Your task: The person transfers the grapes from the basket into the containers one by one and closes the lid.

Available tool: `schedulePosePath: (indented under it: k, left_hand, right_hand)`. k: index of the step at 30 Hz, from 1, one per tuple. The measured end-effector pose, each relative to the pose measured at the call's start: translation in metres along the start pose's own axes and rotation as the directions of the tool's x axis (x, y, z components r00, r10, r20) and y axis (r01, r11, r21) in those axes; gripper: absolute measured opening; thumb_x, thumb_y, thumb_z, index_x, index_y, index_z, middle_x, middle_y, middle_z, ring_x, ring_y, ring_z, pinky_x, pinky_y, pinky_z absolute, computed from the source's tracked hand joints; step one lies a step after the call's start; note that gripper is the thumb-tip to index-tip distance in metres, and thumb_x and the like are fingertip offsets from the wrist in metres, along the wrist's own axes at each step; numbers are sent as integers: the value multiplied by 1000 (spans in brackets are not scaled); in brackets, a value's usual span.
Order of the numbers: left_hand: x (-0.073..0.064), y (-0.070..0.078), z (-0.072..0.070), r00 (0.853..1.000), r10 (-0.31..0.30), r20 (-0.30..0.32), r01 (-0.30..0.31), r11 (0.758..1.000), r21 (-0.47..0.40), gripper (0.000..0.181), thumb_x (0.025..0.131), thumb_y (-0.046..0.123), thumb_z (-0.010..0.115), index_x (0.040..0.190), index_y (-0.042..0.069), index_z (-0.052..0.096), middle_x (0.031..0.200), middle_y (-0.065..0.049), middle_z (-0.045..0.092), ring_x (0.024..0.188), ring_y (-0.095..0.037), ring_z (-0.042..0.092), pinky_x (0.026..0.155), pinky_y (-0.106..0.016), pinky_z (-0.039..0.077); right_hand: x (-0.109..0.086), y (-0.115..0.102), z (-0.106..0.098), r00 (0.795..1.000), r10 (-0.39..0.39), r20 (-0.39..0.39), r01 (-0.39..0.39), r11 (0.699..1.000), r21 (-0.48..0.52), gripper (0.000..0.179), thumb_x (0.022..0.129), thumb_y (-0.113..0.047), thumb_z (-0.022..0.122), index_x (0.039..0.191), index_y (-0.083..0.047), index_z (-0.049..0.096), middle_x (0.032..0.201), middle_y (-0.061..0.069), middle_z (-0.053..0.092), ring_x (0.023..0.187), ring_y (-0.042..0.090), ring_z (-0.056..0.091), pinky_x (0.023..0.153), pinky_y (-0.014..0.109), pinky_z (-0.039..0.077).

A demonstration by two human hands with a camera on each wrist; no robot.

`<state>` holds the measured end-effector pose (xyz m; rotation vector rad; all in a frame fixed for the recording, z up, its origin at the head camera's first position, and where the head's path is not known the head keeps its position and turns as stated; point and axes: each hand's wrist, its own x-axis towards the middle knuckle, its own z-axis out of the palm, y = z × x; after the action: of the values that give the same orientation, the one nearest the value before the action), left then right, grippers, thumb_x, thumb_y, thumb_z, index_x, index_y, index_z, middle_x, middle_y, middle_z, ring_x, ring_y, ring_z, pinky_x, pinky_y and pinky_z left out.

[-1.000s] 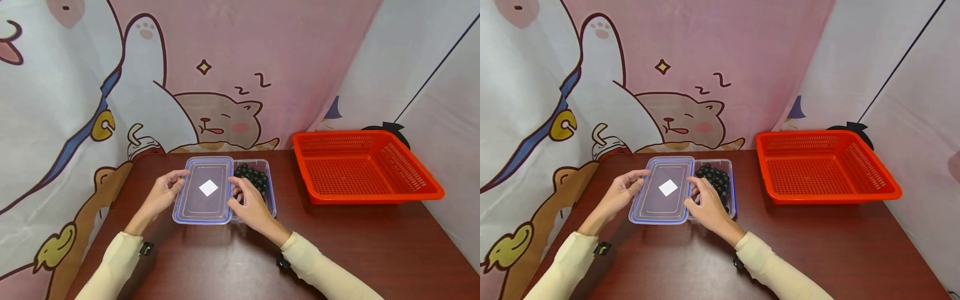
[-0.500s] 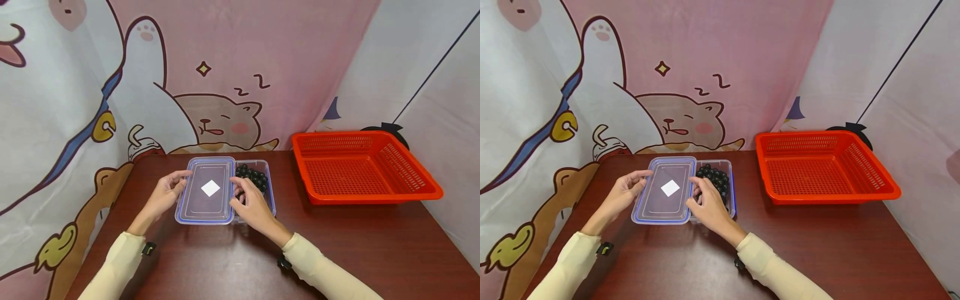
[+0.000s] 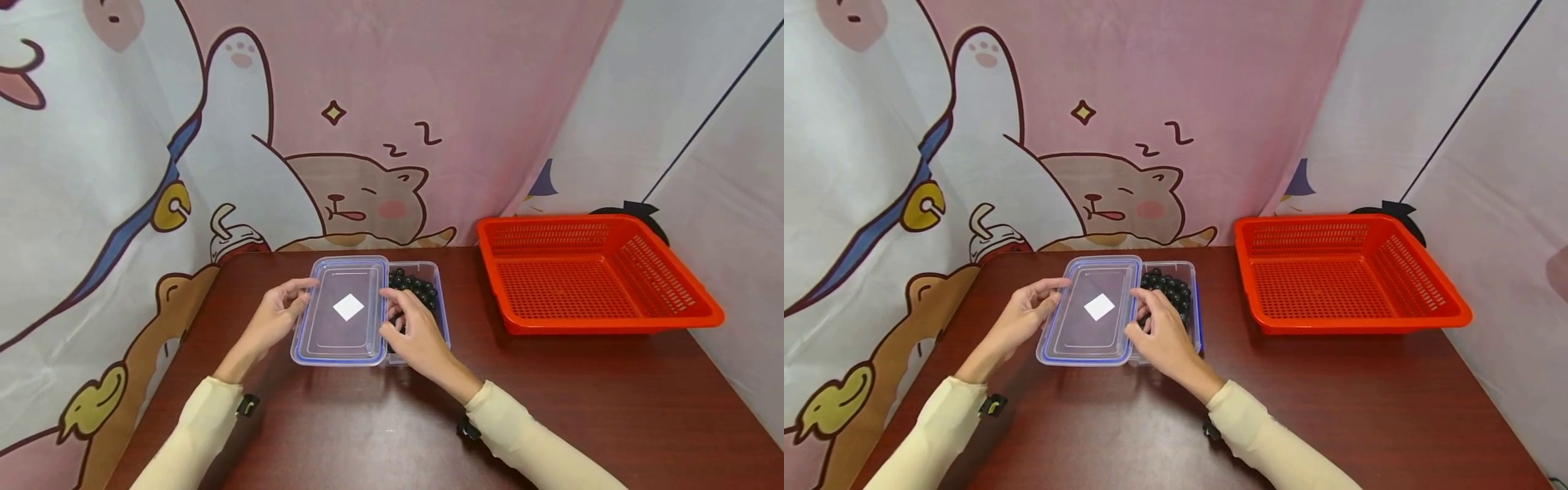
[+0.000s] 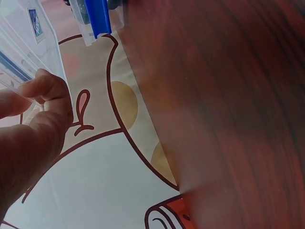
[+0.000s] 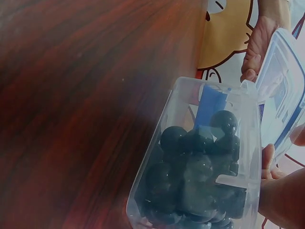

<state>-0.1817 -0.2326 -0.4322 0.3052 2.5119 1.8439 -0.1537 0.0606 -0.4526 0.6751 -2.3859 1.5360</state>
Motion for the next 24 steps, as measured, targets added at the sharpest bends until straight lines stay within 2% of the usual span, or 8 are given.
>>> schedulePosePath:
  k: [5,16,24]
  left_hand:
    - [2,0,4,1000,-12,10,12,1000,-23,31,111,-2,56,140,-6,67,90,-11,60,64,-14,49,52,-25,44]
    - [5,-1,9,999,31,9,-31,999,-34,31,110,-6,55,139,-9,66,86,-11,56,66,-14,48,53,-25,43]
    - [7,-2,13,999,49,13,-48,998,-29,32,110,-6,55,139,-9,66,85,-11,58,67,-13,51,53,-27,45]
  right_hand:
    - [0,2,-3,1000,0,-10,0,1000,-6,56,87,-4,67,143,0,65,107,5,63,95,18,61,73,27,52]
    - [0,0,-8,1000,9,-14,-10,1000,-21,55,88,-6,68,143,-1,66,107,6,64,95,21,63,74,29,54]
    - [-1,2,-12,1000,14,-14,-14,1000,-22,55,88,-6,67,142,0,66,107,7,64,95,21,62,76,44,57]
